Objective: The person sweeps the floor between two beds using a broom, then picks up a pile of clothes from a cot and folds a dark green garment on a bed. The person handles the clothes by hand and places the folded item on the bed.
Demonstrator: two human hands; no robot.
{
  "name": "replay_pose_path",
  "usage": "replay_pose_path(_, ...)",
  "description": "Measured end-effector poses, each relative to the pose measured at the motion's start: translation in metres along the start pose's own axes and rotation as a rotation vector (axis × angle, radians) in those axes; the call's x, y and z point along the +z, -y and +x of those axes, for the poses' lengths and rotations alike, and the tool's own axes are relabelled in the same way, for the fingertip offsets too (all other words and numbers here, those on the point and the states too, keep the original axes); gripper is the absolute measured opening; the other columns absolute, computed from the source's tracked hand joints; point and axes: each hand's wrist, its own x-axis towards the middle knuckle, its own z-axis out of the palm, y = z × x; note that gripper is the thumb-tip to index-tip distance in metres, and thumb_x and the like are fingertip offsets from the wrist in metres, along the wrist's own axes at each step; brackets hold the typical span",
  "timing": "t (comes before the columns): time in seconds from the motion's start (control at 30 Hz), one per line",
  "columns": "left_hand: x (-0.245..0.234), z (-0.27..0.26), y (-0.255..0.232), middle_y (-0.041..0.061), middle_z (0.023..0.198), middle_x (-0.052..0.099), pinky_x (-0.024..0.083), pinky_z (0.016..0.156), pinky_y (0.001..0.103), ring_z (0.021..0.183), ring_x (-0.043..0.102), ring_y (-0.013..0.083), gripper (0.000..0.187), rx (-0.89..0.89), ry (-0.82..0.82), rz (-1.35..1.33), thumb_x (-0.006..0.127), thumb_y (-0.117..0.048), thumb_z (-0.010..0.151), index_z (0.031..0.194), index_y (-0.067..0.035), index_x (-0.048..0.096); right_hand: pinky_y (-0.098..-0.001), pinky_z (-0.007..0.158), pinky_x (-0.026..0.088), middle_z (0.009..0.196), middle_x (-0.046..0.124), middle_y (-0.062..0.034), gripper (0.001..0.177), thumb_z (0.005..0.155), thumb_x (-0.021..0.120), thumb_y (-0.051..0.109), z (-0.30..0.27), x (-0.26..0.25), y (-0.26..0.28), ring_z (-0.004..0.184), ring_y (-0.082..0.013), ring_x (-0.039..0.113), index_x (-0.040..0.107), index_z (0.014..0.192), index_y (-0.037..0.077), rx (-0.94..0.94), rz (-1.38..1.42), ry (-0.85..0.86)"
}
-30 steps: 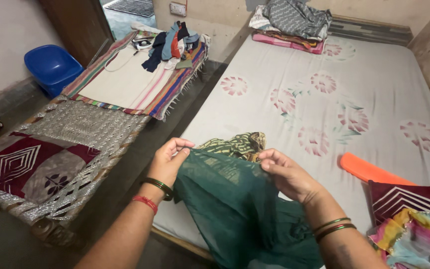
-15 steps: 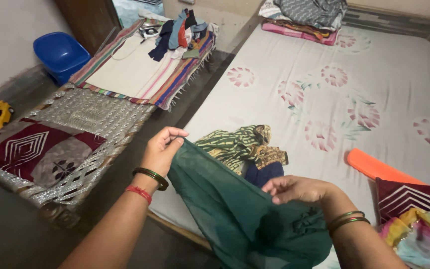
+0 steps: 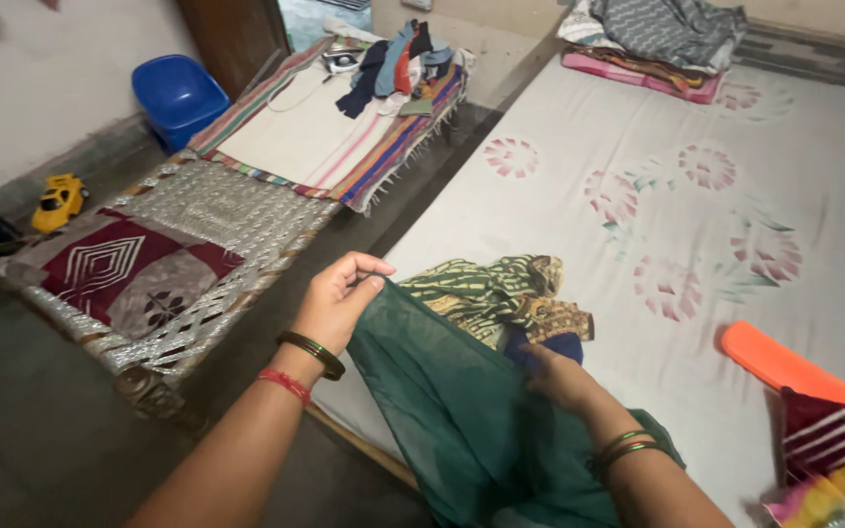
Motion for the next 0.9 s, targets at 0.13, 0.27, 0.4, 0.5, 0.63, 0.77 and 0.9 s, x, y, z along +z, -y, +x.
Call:
replay_pose_path(0.13,-0.001,-0.007,-0.014,-0.001,0.103,0.07,0.051,0.084,0.021,0.093,0.062,0.0029,0.016,-0.021,0.006,-0.042,0.06,-0.002,0.097,0.111,-0.003,0.068,-0.0362,0.076,0.056,0.082,0.072,-0.0123,0.061,0.077,0.076,0.003,0.013,0.007,0.0,0.077,-0.0245,0.07,0.063,0.135,0.018,-0.066,-0.037,-0.052)
replay_pose_path(0.27,-0.004,-0.014,-0.023,0.0,0.103,0.07,0.049,0.084,0.021,0.092,0.061,0.0035,0.017,-0.04,-0.009,-0.008,0.061,-0.002,0.097,0.112,-0.003,0.069,-0.0364,0.077,0.056,0.085,0.074,-0.0108,0.046,0.079,0.077,0.006,0.027,0.014,-0.007,0.08,-0.0235,0.071,0.07,0.123,0.015,-0.064,-0.025,-0.003)
replay_pose_path(0.4,-0.01,-0.019,-0.02,0.0,0.103,0.07,0.05,0.084,0.021,0.093,0.061,0.0036,0.017,-0.02,-0.012,-0.016,0.06,-0.002,0.098,0.112,-0.003,0.069,-0.0353,0.081,0.056,0.091,0.077,-0.0089,0.023,0.079,0.078,0.008,0.037,0.016,-0.015,0.087,-0.022,0.073,0.074,0.102,0.006,-0.122,-0.006,-0.039)
replay_pose_path(0.5,-0.02,-0.02,-0.008,0.0,0.103,0.071,0.05,0.085,0.02,0.094,0.063,0.003,0.016,0.009,-0.045,0.033,0.061,-0.001,0.097,0.111,-0.003,0.069,-0.0346,0.082,0.057,0.092,0.077,-0.0087,0.021,0.08,0.079,0.012,0.038,0.004,-0.022,0.088,-0.0224,0.073,0.073,0.1,0.008,-0.108,-0.042,-0.07)
replay_pose_path(0.63,-0.038,-0.022,0.018,0.001,0.093,0.074,0.05,0.072,0.024,0.081,0.063,0.0063,0.018,-0.096,-0.072,0.083,0.064,-0.002,0.094,0.11,-0.004,0.073,-0.0355,0.08,0.057,0.089,0.077,-0.0105,0.016,0.081,0.077,0.011,0.015,-0.04,-0.019,0.085,-0.0226,0.073,0.075,0.096,0.007,-0.138,-0.062,-0.205)
replay_pose_path(0.77,-0.046,-0.02,0.047,0.002,0.086,0.075,0.053,0.071,0.024,0.076,0.065,0.0082,0.018,-0.19,-0.069,0.385,0.075,-0.005,0.087,0.105,-0.006,0.077,-0.033,0.083,0.053,0.089,0.075,-0.007,0.012,0.088,0.072,0.015,-0.022,-0.089,0.01,0.087,-0.0178,0.068,0.075,0.095,0.006,-0.06,0.223,-0.26)
replay_pose_path(0.9,-0.05,-0.012,0.063,0.003,0.09,0.073,0.049,0.066,0.031,0.076,0.061,0.0119,0.02,-0.499,-0.064,0.186,0.074,-0.006,0.089,0.109,-0.007,0.074,-0.0288,0.087,0.045,0.094,0.069,0.0016,0.015,0.094,0.067,0.022,-0.068,-0.128,0.046,0.095,-0.009,0.061,0.072,0.099,0.008,0.087,0.491,-0.285)
